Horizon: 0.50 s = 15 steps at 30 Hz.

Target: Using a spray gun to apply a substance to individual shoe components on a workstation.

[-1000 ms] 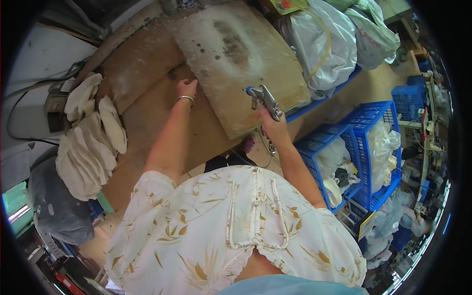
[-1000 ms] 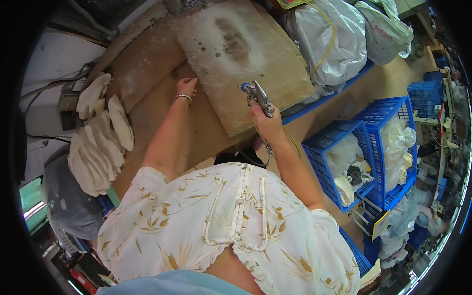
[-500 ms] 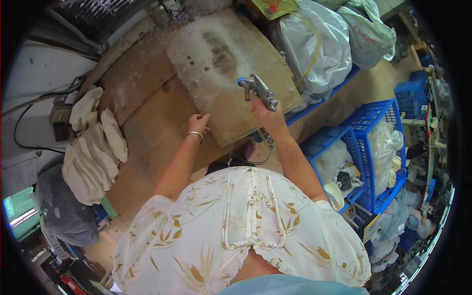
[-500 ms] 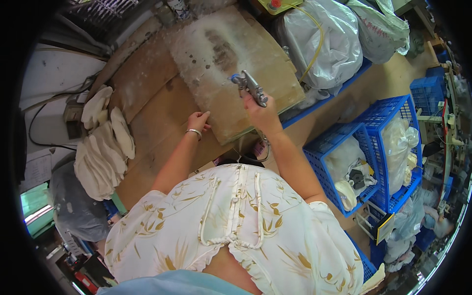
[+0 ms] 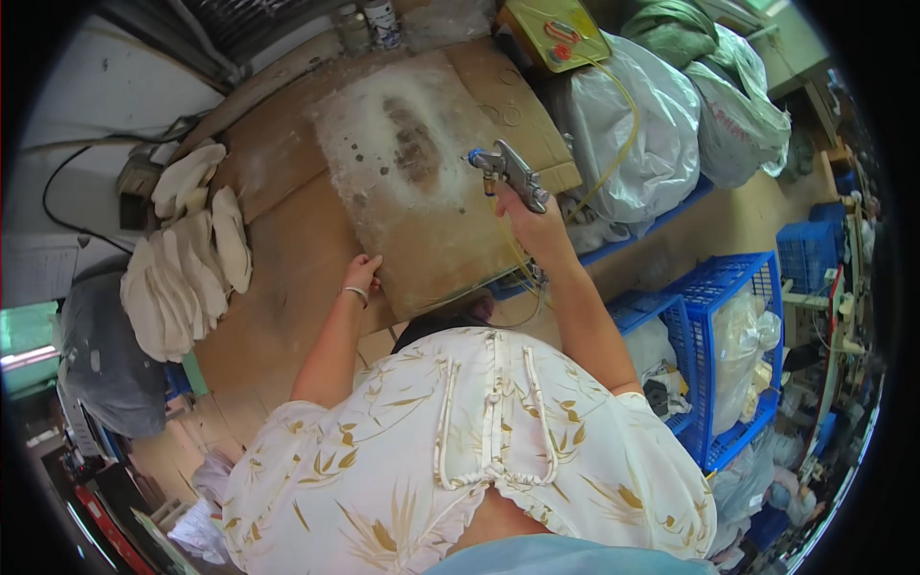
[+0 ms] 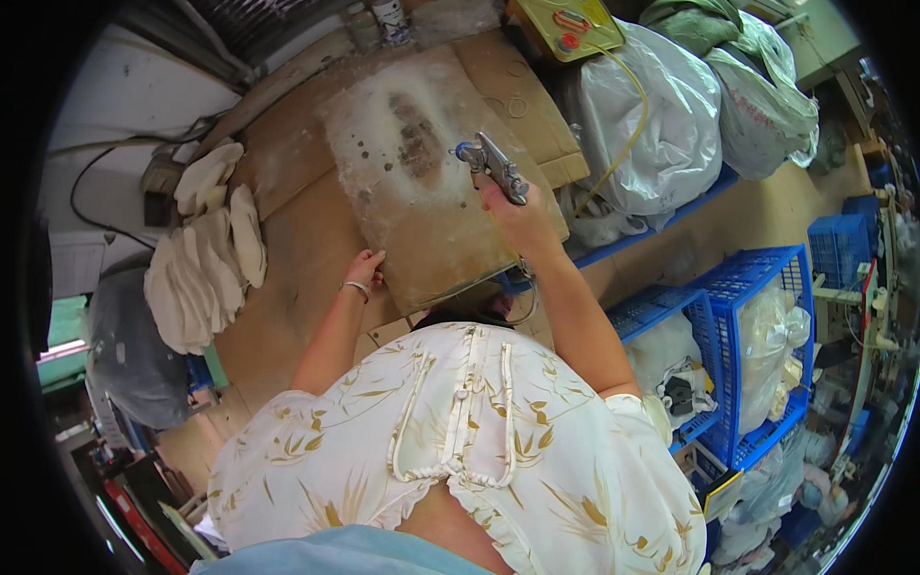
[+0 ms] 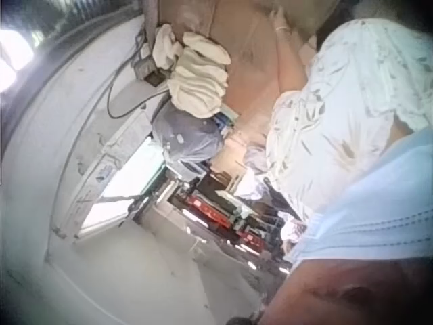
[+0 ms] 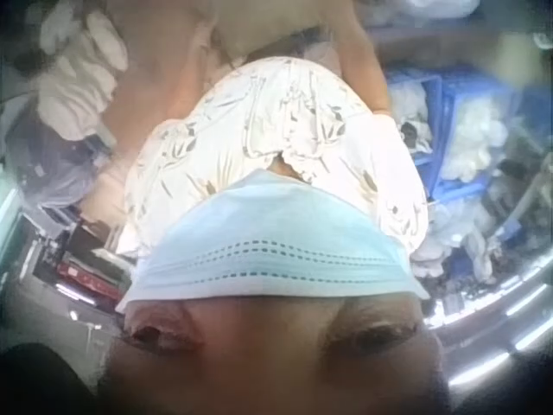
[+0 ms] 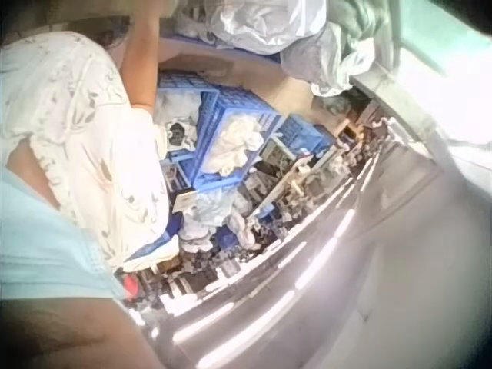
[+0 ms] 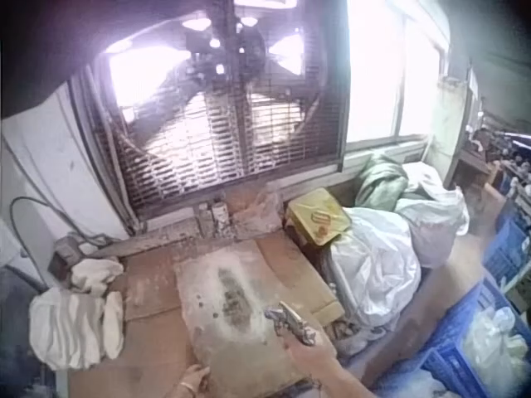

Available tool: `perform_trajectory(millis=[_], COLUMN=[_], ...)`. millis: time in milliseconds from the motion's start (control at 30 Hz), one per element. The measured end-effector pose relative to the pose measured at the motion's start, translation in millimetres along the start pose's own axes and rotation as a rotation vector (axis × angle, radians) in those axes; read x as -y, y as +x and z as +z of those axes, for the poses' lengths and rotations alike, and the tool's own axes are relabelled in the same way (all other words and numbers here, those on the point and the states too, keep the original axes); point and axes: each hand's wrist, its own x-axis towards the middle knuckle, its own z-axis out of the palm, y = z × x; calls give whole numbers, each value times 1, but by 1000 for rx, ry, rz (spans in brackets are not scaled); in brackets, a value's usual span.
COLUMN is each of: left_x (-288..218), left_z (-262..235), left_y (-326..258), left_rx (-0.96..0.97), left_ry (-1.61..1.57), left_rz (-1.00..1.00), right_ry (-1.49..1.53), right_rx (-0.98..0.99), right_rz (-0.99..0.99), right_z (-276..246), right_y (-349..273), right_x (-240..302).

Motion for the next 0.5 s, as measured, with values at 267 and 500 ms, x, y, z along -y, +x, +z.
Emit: perform_trajectory(millis=[267,500], left_x=[-11,-3], left_z=[0,-17], left_y=[-3,11], left_rx=[-90,4], left_ry=[130,50], left_rz=[29,-17], right_ry=[23,-54], right_rx=[-174,-45], right_rz=[-60,-8], right_z=[23,20], right_y=[20,-8], right_x=[6,-9])
